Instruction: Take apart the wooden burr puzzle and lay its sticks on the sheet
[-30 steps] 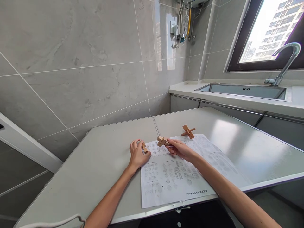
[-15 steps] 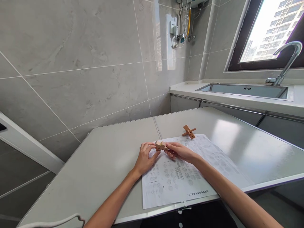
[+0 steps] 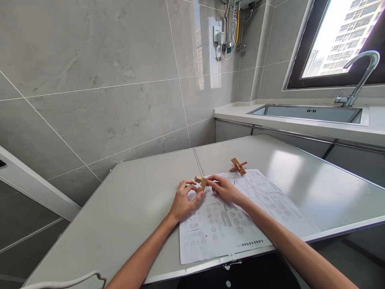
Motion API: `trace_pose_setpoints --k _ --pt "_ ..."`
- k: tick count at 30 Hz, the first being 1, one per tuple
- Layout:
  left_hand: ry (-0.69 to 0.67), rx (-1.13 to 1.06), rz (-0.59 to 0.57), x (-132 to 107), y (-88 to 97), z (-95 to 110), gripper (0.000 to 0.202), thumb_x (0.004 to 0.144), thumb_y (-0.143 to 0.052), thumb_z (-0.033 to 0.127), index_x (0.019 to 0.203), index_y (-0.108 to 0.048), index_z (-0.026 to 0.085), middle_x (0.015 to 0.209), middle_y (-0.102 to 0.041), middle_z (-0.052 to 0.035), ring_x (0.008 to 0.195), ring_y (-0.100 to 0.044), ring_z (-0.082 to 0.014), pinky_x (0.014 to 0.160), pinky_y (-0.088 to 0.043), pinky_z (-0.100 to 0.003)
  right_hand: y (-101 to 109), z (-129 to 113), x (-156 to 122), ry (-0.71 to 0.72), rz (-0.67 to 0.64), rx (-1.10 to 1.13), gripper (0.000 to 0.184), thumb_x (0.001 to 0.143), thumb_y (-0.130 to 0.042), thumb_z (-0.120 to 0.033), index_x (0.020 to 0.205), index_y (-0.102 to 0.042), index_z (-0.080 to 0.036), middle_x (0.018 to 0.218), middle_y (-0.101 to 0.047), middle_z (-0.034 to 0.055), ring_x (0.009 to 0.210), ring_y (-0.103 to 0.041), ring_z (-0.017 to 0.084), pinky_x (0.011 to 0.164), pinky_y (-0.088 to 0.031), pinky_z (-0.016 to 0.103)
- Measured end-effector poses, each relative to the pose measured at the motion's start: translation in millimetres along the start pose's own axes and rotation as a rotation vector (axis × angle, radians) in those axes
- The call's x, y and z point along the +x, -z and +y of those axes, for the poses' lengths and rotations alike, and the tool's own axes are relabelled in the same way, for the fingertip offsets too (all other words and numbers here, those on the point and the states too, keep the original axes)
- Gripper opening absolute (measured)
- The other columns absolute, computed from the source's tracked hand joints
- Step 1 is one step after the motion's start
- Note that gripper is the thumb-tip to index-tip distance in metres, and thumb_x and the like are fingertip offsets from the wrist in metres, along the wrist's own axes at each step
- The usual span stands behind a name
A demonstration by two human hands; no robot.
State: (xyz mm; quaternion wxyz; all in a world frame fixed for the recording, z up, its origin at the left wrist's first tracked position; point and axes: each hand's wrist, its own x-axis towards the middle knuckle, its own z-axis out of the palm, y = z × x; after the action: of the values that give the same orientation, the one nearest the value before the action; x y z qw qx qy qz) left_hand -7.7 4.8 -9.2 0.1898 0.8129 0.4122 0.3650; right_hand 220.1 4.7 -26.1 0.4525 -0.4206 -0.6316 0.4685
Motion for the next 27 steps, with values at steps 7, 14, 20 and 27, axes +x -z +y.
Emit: trace_pose_setpoints --k 7,14,20,27 --pt "0.075 -0.022 0.01 0 -1.5 0 0.018 0.092 -0.071 0.044 0.088 -0.075 0.027 0.129 -0.063 -0.0071 0.128 -0.057 -0.027 0.104 -0.054 -0.044 -6 -8 -4 0.072 0.146 -0.231 0.042 0.101 -0.052 -0.057 0.106 -0.073 -0.021 0.074 -0.066 0.0008 0.065 -0.055 0.017 0.064 -0.042 0.03" --pt "0.111 -0.033 0.0 -1 -3.0 0 0.019 0.091 -0.071 0.046 0.086 -0.074 0.028 0.132 -0.061 -0.0068 0.133 -0.051 -0.0288 0.11 -0.048 -0.048 -6 3 -2 0.167 0.214 -0.408 0.031 0.104 -0.051 -0.049 0.106 -0.071 -0.025 0.101 -0.075 0.004 0.075 -0.06 0.019 0.07 -0.045 0.032" --pt "0.103 -0.02 0.002 0 -3.5 0 0.02 0.091 -0.071 0.046 0.084 -0.073 0.027 0.133 -0.061 -0.0072 0.134 -0.048 -0.0298 0.111 -0.046 -0.05 -8 6 -2 0.162 0.216 -0.517 0.03 0.106 -0.048 -0.048 0.103 -0.068 -0.026 0.103 -0.076 0.0027 0.078 -0.063 0.019 0.073 -0.045 0.033" --pt "0.073 0.011 -0.005 -1 -3.0 1 0.018 0.09 -0.072 0.043 0.082 -0.071 0.026 0.133 -0.062 -0.0053 0.132 -0.05 -0.0286 0.109 -0.048 -0.049 -5 11 -1 0.172 0.268 -0.662 0.028 0.106 -0.047 -0.046 0.099 -0.063 -0.023 0.1 -0.074 0.0048 0.077 -0.063 0.02 0.071 -0.043 0.032"
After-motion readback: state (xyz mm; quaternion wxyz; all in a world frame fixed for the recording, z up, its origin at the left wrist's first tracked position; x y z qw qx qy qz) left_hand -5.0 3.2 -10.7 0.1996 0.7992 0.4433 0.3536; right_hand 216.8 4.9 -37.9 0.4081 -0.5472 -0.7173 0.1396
